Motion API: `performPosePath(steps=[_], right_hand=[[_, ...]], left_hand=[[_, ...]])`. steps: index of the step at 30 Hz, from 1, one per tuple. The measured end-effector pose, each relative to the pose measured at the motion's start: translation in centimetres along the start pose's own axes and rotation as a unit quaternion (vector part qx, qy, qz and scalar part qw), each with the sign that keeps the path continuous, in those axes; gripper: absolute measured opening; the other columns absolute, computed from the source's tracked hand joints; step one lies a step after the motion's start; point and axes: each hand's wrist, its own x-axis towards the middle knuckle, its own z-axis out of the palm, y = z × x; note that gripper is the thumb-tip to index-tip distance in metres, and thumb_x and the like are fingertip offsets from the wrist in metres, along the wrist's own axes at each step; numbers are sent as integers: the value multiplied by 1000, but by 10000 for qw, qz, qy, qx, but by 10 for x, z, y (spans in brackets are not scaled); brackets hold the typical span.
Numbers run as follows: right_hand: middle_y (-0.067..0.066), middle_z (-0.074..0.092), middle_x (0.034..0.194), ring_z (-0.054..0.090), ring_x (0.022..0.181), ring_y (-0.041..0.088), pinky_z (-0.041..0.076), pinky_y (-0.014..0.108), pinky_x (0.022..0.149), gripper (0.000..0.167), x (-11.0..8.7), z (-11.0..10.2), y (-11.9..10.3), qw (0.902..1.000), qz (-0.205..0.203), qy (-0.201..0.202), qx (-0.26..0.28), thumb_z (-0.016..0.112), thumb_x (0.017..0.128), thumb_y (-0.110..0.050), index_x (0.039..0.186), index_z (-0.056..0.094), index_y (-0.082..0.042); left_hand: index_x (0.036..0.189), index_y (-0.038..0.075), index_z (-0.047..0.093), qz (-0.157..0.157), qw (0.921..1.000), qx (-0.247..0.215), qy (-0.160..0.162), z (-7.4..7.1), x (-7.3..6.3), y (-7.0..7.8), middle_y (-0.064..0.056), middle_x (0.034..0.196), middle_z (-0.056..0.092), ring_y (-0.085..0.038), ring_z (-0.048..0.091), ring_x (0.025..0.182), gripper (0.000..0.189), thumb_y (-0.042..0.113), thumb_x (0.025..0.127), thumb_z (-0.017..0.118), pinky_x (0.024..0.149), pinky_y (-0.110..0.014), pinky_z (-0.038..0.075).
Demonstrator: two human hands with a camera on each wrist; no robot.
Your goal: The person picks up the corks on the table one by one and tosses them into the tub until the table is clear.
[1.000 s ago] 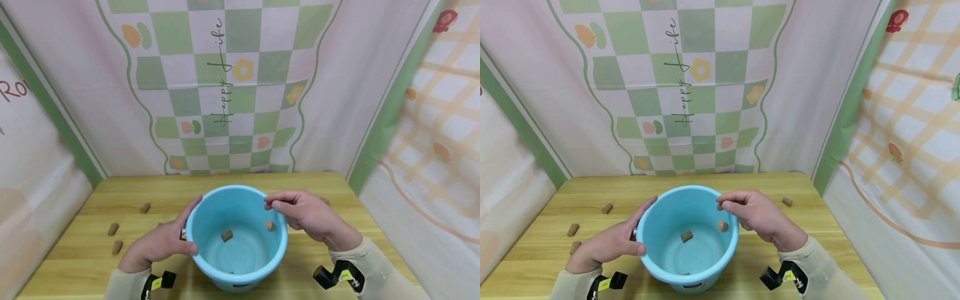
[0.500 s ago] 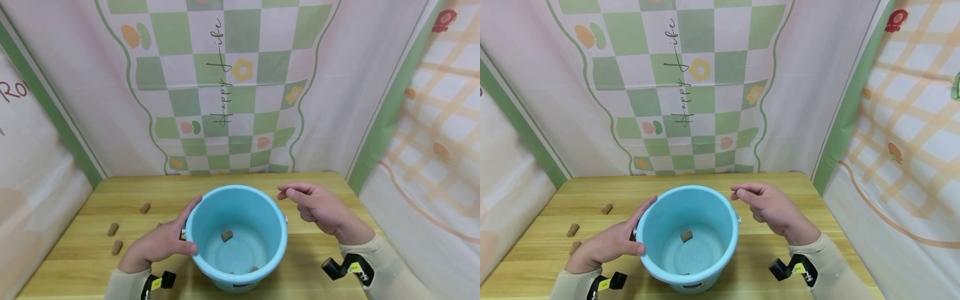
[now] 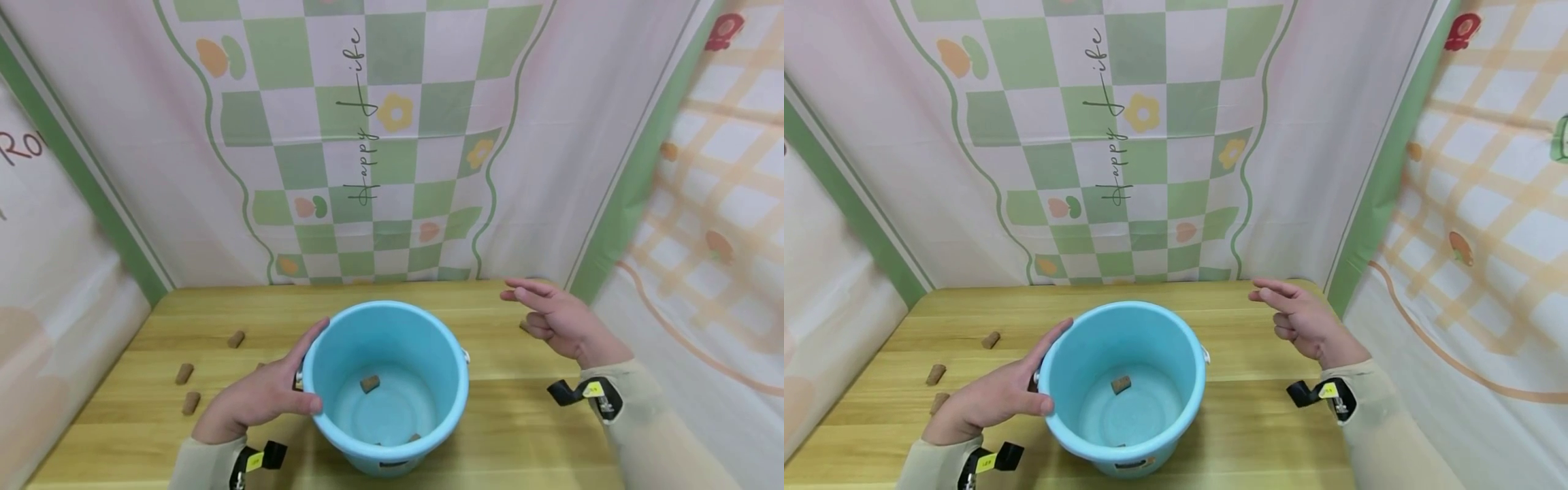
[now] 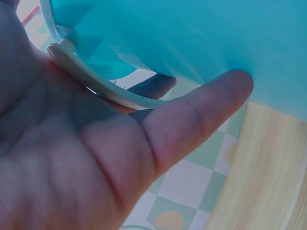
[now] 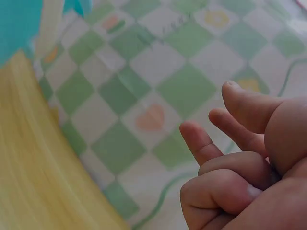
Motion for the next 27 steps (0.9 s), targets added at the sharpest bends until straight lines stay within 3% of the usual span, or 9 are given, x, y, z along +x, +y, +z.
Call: performPosePath(steps=[9, 11, 14, 17, 23, 26, 27], right_hand=[[-7, 66, 119, 34, 48, 2, 30, 20, 46, 23, -2, -69, 36, 9944, 655, 715, 424, 58, 103, -23, 126, 61, -28], [-8, 67, 117, 34, 48, 2, 32, 19, 46, 37, -5, -81, 43, 9921, 774, 894, 430, 60, 103, -22, 139, 53, -23], [-10, 68, 112, 34, 48, 1, 34, 19, 46, 65, -8, -95, 53, 9877, 986, 1131, 427, 60, 102, -21, 157, 26, -14], [-12, 68, 108, 34, 48, 1, 34, 19, 46, 80, -11, -104, 61, 9847, 1123, 1287, 332, 60, 102, -21, 158, 6, -5], [-10, 67, 107, 36, 49, 0, 34, 19, 46, 70, -11, -116, 74, 9802, 1280, 1496, 210, 63, 101, -21, 156, 23, -7], [-3, 65, 118, 37, 49, 0, 35, 19, 45, 72, -10, -118, 79, 9776, 1423, 1549, 87, 64, 100, -22, 157, 23, -7], [1, 60, 128, 37, 49, 0, 35, 19, 45, 78, -10, -118, 81, 9768, 1487, 1544, -18, 64, 100, -23, 158, 14, -7]], left_hand=[[160, 30, -3, 114, 9999, -23, -51, -1, 0, -2, -24, 153, 30, -44, 42, 128, 109, 31, 88, 78, 97, -45, 44], [160, 30, -3, 142, 9999, -18, -48, -2, 0, -2, -24, 152, 31, -45, 43, 127, 109, 31, 88, 78, 96, -45, 45], [160, 30, -3, 167, 9998, -23, -45, -3, 1, -2, -24, 152, 31, -45, 43, 127, 109, 30, 88, 79, 95, -47, 46], [160, 31, -2, 148, 9999, 3, -36, -3, 1, -1, -24, 152, 31, -45, 43, 127, 109, 31, 88, 79, 96, -48, 45], [160, 30, -2, 231, 9996, -147, -98, -2, 1, 0, -25, 152, 31, -47, 42, 127, 108, 31, 89, 78, 96, -49, 45], [160, 31, -2, 179, 9997, -141, -74, -3, 0, -1, -25, 152, 31, -46, 43, 127, 108, 31, 88, 78, 96, -47, 46], [160, 31, -2, 160, 9998, -135, -66, -3, 0, -1, -25, 152, 31, -46, 43, 127, 108, 31, 88, 78, 96, -46, 46]])
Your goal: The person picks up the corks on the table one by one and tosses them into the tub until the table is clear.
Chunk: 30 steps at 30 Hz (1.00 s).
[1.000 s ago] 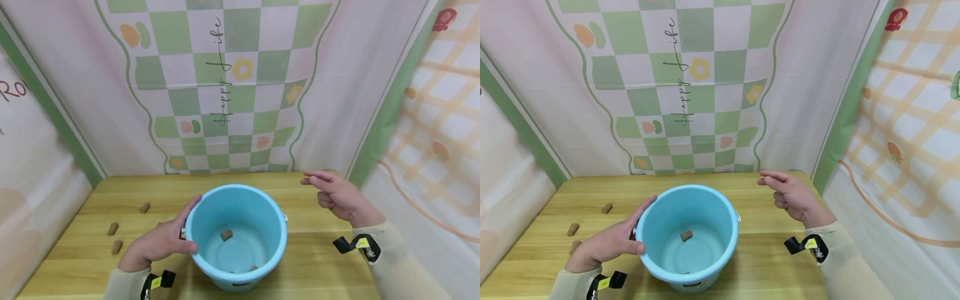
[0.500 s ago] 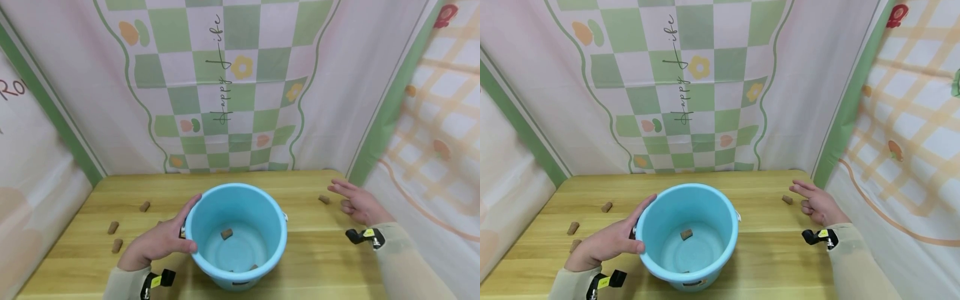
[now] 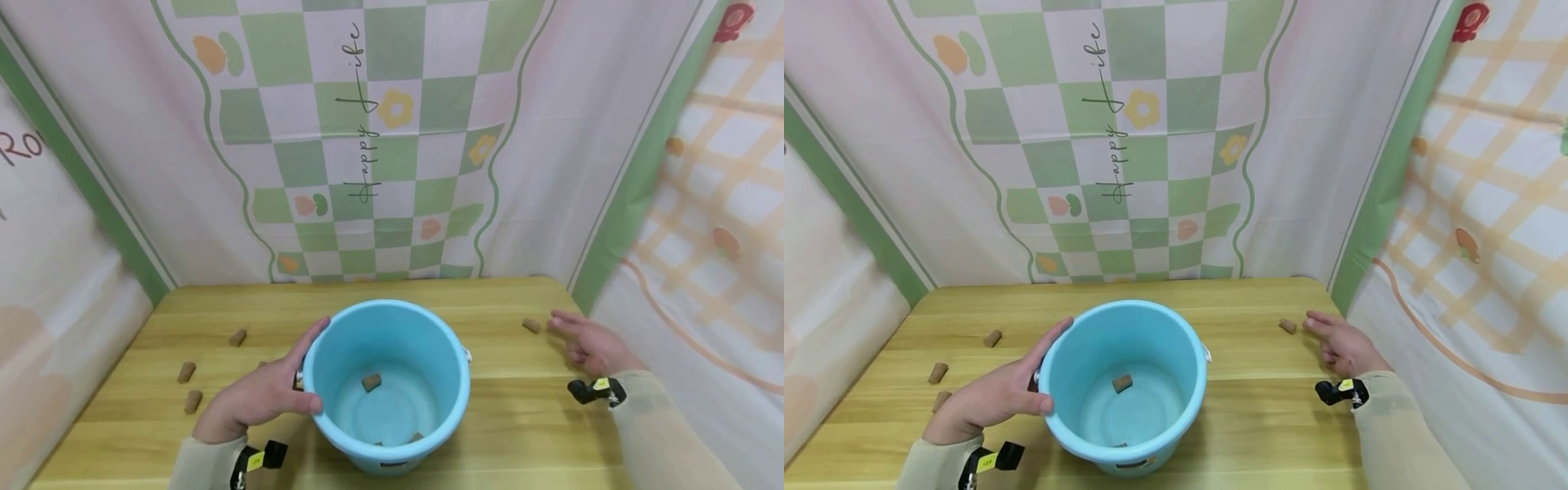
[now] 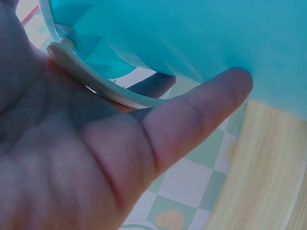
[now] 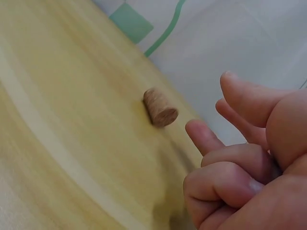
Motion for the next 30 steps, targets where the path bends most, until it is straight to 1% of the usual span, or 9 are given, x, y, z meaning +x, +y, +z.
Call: performPosePath(steps=[3, 5, 6, 8, 10, 12, 15, 21, 30], right_hand=[[16, 32, 154, 37, 49, 0, 35, 20, 45, 81, 4, 1, 5, 9995, 142, -4, -281, 60, 102, -25, 160, 5, -9], [22, 13, 159, 35, 48, 1, 35, 21, 45, 80, 7, 2, 7, 9989, 168, -9, -447, 57, 104, -27, 160, 2, -10], [25, 12, 158, 35, 48, 1, 34, 21, 45, 79, 8, 2, 9, 9980, 131, -17, -614, 55, 105, -28, 160, 1, -9], [26, 28, 150, 33, 47, 1, 34, 22, 44, 78, 10, 3, 10, 9958, 14, 8, -916, 53, 106, -30, 159, 2, -7], [16, 48, 135, 33, 46, 1, 34, 22, 44, 77, 12, 3, 11, 9934, -112, 56, -1139, 54, 105, -30, 159, 5, -4], [0, 58, 119, 33, 45, 1, 34, 22, 43, 76, 13, 5, 11, 9923, -222, 91, -1215, 56, 104, -27, 158, 9, -2], [-6, 58, 120, 34, 46, 1, 34, 22, 43, 75, 15, 9, 11, 9924, -306, 151, -1183, 59, 103, -20, 158, 13, -1], [24, 34, 151, 35, 46, 2, 36, 23, 44, 72, 19, 22, 11, 9861, -330, 465, -1561, 65, 97, -12, 156, 25, 0], [32, 42, 143, 43, 51, 8, 41, 26, 47, 62, 25, 32, 12, 9632, -366, 992, -2473, 71, 91, -8, 146, 44, 3]], left_hand=[[160, 31, -2, -16, 10000, 24, 14, 0, -1, -1, -25, 152, 32, -45, 44, 126, 108, 31, 88, 78, 95, -45, 46], [160, 31, -2, 5, 10000, 26, 6, 0, -1, -1, -25, 152, 32, -46, 44, 126, 108, 30, 88, 78, 95, -45, 46], [160, 31, -2, 13, 10000, 12, 1, 0, -1, -2, -25, 152, 32, -46, 43, 126, 108, 30, 88, 78, 95, -46, 46], [160, 31, -1, -14, 10000, 10, 13, 0, -1, -2, -25, 152, 32, -46, 44, 126, 107, 30, 88, 78, 96, -45, 46], [160, 31, -1, -29, 10000, 18, 13, 0, -2, -1, -25, 152, 32, -46, 43, 126, 107, 30, 88, 78, 96, -46, 46], [160, 32, -1, -52, 10000, 33, 31, 0, -2, -1, -24, 152, 32, -45, 44, 126, 107, 31, 88, 78, 96, -45, 46], [160, 31, -1, -42, 10000, 49, 25, 0, -1, -1, -24, 152, 32, -45, 43, 127, 107, 32, 88, 78, 96, -44, 45], [160, 30, -1, 1, 10000, 29, -15, 0, 0, 0, -24, 152, 31, -46, 42, 127, 107, 31, 89, 78, 97, -44, 44], [160, 31, -2, -50, 10000, 34, 8, 1, -1, -1, -25, 152, 32, -46, 43, 126, 107, 30, 89, 78, 97, -42, 45]])
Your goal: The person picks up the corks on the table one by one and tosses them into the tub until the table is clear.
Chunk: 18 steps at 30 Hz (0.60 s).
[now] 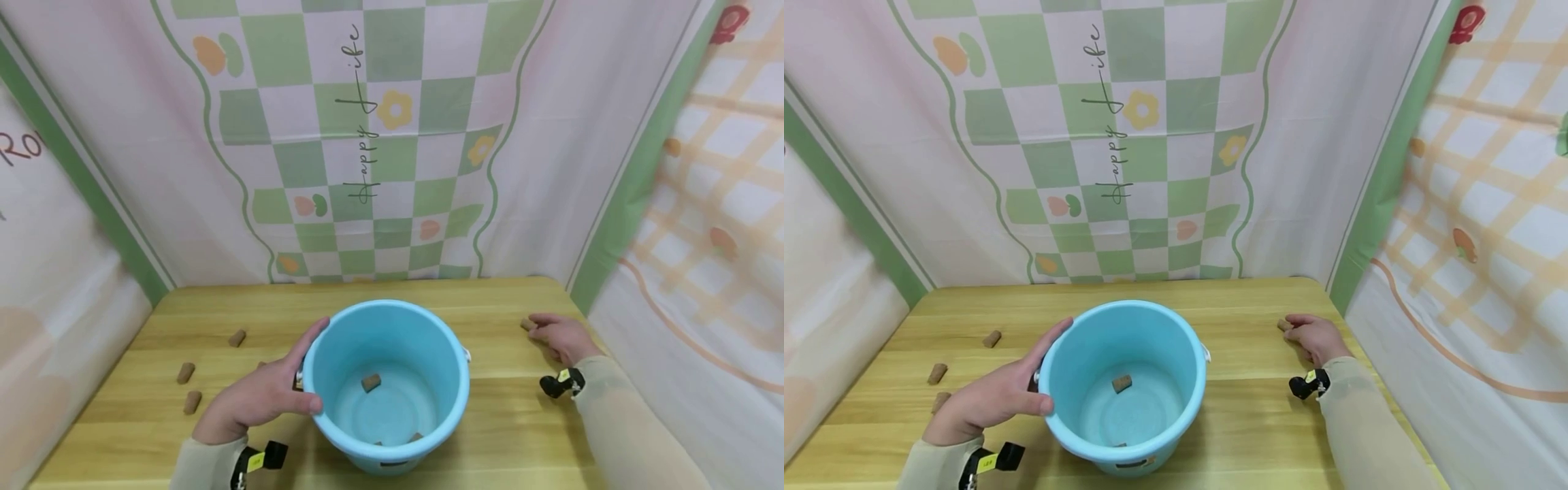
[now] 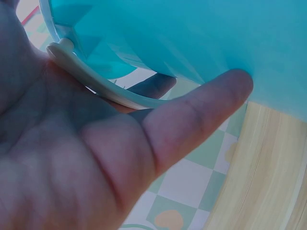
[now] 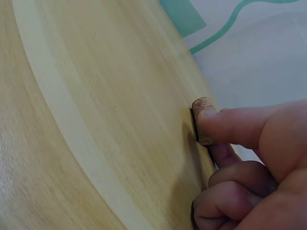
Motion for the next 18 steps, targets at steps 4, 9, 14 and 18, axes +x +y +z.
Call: performPosePath(steps=[4, 9, 14, 18], right_hand=[[34, 44, 140, 45, 50, 10, 42, 27, 46, 58, -1, 1, -1, 9999, 74, 62, -29, 71, 89, -6, 142, 48, 4], [33, 45, 139, 42, 49, 8, 41, 26, 47, 56, -2, -1, 0, 10000, 21, -44, -31, 70, 88, -4, 140, 50, 5], [29, 47, 139, 41, 49, 6, 41, 26, 49, 61, -3, -3, 1, 9996, -80, -281, -12, 71, 86, -2, 141, 48, 6], [28, 50, 135, 42, 49, 7, 41, 26, 47, 59, -5, -5, 2, 9990, -141, -410, -145, 69, 86, 0, 141, 48, 6]], left_hand=[[160, 31, -2, -40, 10000, 44, 5, 1, 0, 0, -25, 152, 31, -45, 43, 127, 107, 32, 89, 78, 96, -42, 45], [160, 30, -2, -51, 10000, 32, 8, 1, 1, 0, -24, 152, 31, -45, 43, 127, 108, 32, 88, 78, 96, -44, 45], [160, 30, -3, -53, 10000, 29, 10, 0, 1, 0, -24, 152, 30, -45, 42, 127, 108, 32, 88, 78, 96, -43, 46], [160, 30, -3, -23, 10000, 7, -9, 0, 1, -1, -23, 153, 30, -44, 41, 128, 108, 32, 88, 78, 97, -41, 45]])
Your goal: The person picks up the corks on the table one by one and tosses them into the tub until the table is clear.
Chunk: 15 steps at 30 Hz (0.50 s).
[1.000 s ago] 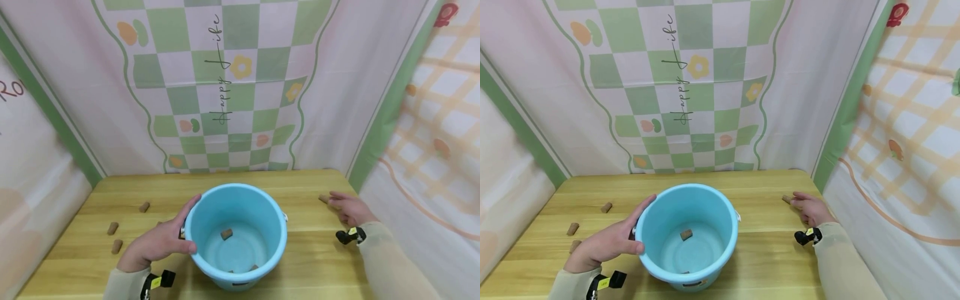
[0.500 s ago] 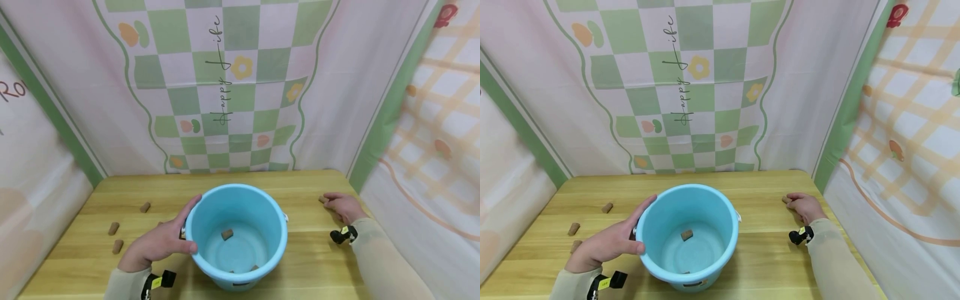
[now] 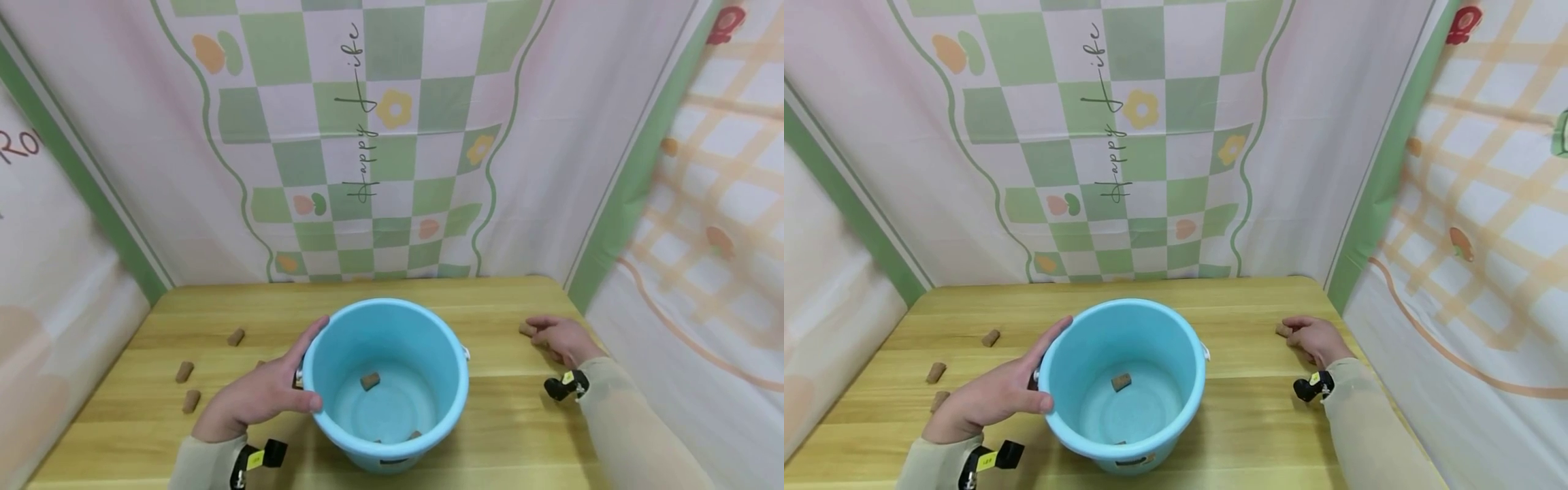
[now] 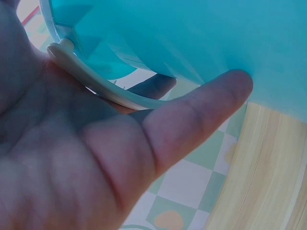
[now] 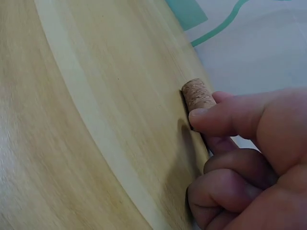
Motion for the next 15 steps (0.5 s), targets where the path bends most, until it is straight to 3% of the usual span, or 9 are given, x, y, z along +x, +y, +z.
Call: performPosePath(steps=[3, 10, 15], right_hand=[[25, 55, 127, 42, 48, 8, 40, 26, 45, 55, -1, -2, 1, 9999, -17, -92, -91, 67, 86, 2, 138, 50, 7], [13, 61, 117, 39, 46, 7, 37, 25, 42, 59, -2, -4, 2, 9991, -56, -357, 237, 69, 84, 6, 139, 47, 10], [15, 62, 115, 39, 45, 6, 37, 25, 43, 54, -3, -4, 1, 9991, -57, -352, 232, 66, 88, 4, 138, 47, 10]], left_hand=[[160, 30, -3, 15, 10000, -35, -5, 0, 0, 0, -23, 153, 30, -45, 41, 128, 108, 31, 89, 78, 97, -41, 44], [160, 30, -3, 98, 9999, 42, -21, -1, 0, 1, -22, 155, 28, -44, 39, 131, 107, 30, 89, 77, 99, -47, 42], [160, 31, -2, 68, 10000, 58, -2, 0, 0, 2, -22, 154, 29, -44, 40, 130, 107, 30, 89, 77, 99, -48, 42]])
